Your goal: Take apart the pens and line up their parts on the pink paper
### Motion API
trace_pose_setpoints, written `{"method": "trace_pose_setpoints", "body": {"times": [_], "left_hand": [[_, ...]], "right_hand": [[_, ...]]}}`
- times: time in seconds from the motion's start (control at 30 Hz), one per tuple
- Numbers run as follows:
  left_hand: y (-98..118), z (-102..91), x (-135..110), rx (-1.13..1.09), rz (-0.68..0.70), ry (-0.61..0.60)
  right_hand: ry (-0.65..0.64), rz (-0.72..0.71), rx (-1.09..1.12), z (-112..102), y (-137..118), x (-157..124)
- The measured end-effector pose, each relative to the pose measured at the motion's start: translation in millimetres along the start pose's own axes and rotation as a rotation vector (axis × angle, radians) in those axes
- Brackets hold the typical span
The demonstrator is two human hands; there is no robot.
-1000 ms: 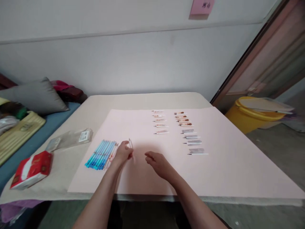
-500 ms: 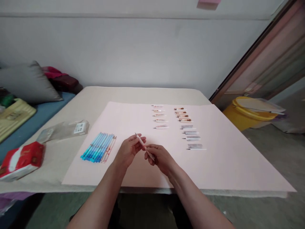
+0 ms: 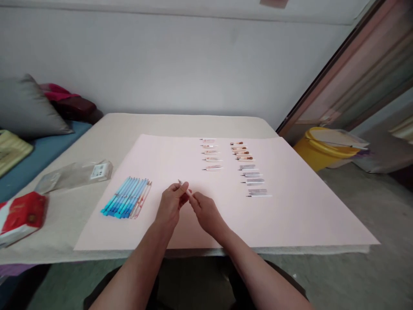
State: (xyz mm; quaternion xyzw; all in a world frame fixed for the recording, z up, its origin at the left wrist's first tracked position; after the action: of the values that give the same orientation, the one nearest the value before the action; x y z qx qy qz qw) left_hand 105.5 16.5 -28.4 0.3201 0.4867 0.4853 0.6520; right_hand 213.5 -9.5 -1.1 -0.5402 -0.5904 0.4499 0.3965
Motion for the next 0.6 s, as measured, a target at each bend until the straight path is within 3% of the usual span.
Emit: {"method": "trace_pose_setpoints", "body": {"times": [0.1,0.17,0.33,0.5,0.6], "left_hand": [[0,9.5,1,-0.127,-0.065,-0.105],[2,9.4,1,-0.141,-0.058,-0.111],[2,-3.8,1,-0.010,-0.025,0.020],[5,4.4,-1,-0.115,-0.034,-0.074],[6,-1.1,-1,-0.069,-0.028,-0.028]], "right_hand": [[-0.062,0.165,0.276,0,14,4],[-0.099,0.252,0.402,2,20,4],[-0.144,0.272,0.442,6,19,0],[-0.130,0.319,0.538,7,21,-3],[-0.140,0.322,0.538,6,19,-3]]}}
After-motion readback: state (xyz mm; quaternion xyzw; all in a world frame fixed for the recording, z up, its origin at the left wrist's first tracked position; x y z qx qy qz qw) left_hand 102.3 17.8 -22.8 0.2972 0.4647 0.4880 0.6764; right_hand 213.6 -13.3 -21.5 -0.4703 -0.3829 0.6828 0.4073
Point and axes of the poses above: each hand's wrist, its own x-axis towards the middle knuckle, its own z-axis out of the palm, y = z × x, the point moved 8 cm from there along x, towards the middle knuckle, and after that the axes turned 12 degrees about x, right-handed, at the moved point
